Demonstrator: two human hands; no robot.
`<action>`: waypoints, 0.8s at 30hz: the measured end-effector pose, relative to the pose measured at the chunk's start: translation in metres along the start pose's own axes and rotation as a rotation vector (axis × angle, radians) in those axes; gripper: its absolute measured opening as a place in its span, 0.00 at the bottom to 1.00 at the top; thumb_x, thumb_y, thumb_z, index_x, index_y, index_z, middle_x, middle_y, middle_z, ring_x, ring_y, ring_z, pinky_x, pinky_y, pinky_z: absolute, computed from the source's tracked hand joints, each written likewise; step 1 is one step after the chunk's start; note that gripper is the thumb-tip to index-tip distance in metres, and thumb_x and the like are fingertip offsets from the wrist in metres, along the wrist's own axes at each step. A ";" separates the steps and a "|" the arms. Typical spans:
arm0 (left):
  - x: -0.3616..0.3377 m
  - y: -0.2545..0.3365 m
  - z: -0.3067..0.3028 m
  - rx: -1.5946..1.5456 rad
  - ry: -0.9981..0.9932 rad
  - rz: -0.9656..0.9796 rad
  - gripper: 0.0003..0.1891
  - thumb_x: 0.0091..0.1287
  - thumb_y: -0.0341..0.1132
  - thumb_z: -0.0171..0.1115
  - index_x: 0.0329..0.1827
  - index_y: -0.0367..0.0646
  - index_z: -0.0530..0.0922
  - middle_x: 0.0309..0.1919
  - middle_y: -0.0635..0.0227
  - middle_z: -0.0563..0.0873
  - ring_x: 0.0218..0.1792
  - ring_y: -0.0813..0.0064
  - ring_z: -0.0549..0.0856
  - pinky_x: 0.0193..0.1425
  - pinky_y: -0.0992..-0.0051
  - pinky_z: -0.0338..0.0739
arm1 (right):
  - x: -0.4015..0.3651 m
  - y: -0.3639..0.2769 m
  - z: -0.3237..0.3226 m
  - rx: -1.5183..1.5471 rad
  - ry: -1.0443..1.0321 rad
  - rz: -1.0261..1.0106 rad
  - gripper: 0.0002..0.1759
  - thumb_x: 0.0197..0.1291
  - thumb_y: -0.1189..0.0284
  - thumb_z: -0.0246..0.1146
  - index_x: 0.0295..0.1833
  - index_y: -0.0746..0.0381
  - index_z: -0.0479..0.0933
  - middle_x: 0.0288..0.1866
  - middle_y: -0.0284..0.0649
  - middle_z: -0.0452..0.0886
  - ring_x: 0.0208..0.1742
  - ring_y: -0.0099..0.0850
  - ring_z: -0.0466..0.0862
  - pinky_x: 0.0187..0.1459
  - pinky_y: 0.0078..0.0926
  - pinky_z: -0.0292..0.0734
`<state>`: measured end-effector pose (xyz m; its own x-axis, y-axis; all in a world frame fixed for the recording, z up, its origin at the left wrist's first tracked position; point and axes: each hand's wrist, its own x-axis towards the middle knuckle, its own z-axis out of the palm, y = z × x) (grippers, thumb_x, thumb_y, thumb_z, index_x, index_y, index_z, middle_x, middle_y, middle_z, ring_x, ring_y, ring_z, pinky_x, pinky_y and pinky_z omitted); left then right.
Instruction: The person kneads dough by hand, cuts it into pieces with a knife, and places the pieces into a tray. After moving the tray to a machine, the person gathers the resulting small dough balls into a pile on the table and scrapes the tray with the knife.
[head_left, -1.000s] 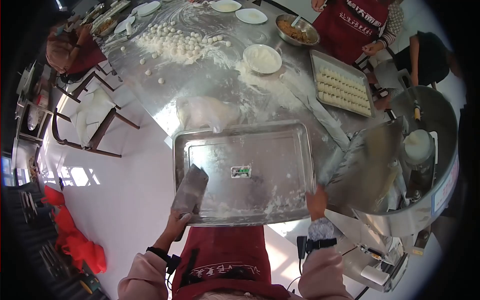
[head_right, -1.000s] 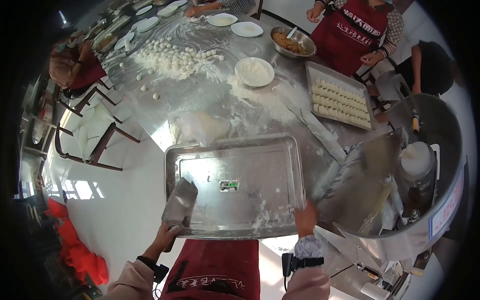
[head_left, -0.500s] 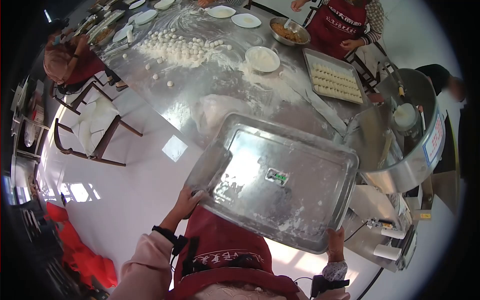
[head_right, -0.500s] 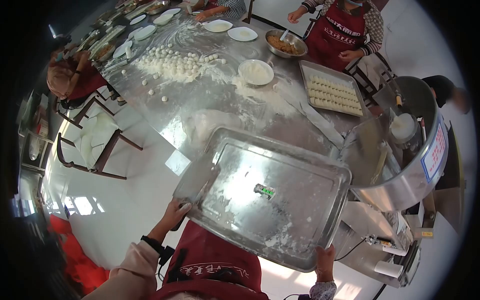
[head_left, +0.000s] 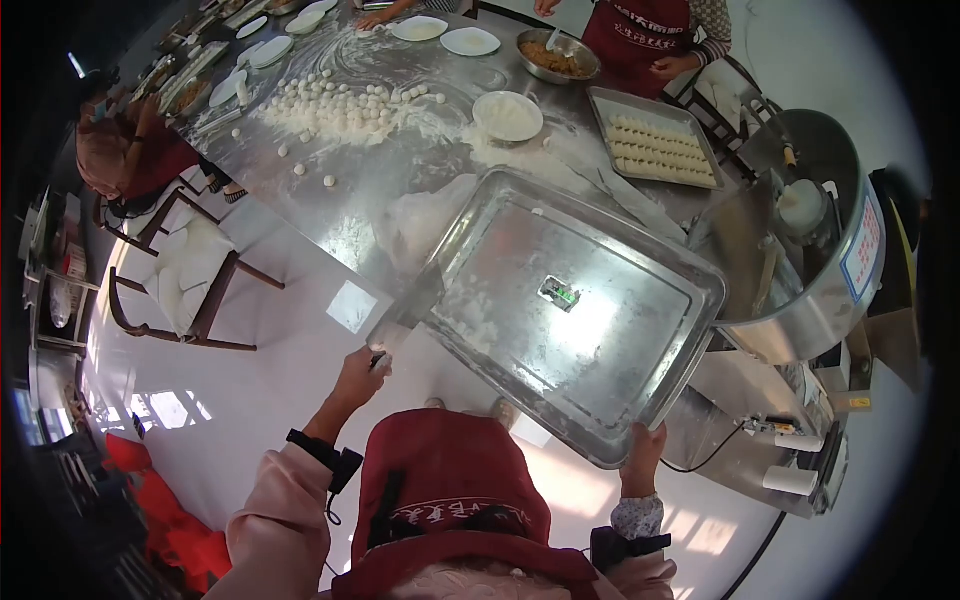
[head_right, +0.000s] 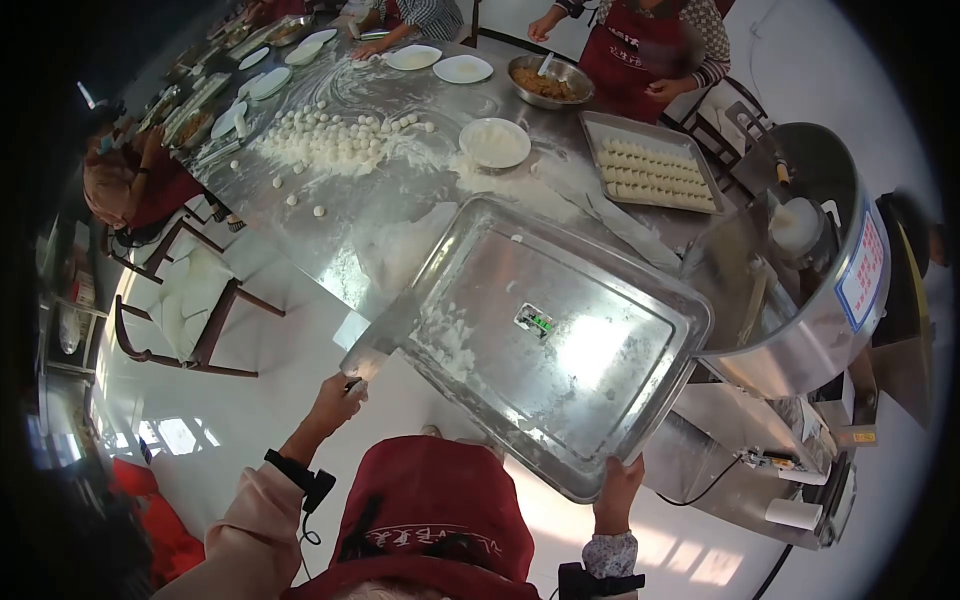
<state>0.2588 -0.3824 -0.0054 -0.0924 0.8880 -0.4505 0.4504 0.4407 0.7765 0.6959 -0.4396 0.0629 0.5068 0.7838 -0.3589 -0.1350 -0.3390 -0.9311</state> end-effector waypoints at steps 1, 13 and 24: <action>-0.006 -0.001 0.000 -0.023 0.010 -0.035 0.12 0.67 0.35 0.58 0.34 0.32 0.75 0.20 0.66 0.80 0.17 0.79 0.78 0.23 0.76 0.73 | 0.001 -0.002 0.002 -0.004 -0.023 0.002 0.27 0.50 0.83 0.49 0.60 0.72 0.66 0.51 0.43 0.76 0.49 0.32 0.77 0.54 0.25 0.69; 0.013 -0.007 -0.012 0.145 0.028 -0.141 0.12 0.64 0.35 0.55 0.32 0.32 0.75 0.22 0.60 0.84 0.18 0.71 0.83 0.25 0.71 0.78 | 0.020 -0.002 0.011 -0.049 -0.066 -0.078 0.29 0.48 0.83 0.49 0.61 0.73 0.65 0.53 0.43 0.75 0.52 0.33 0.75 0.57 0.23 0.66; 0.035 0.009 -0.014 0.185 -0.058 -0.122 0.12 0.66 0.36 0.53 0.36 0.33 0.75 0.21 0.62 0.83 0.16 0.74 0.81 0.21 0.72 0.77 | 0.033 -0.024 0.015 -0.215 -0.117 -0.260 0.29 0.48 0.80 0.50 0.60 0.74 0.66 0.53 0.45 0.75 0.53 0.32 0.74 0.58 0.24 0.64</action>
<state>0.2472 -0.3457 -0.0076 -0.1077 0.8181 -0.5649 0.5947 0.5083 0.6228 0.7027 -0.3978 0.0725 0.3982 0.9083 -0.1281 0.1742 -0.2119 -0.9616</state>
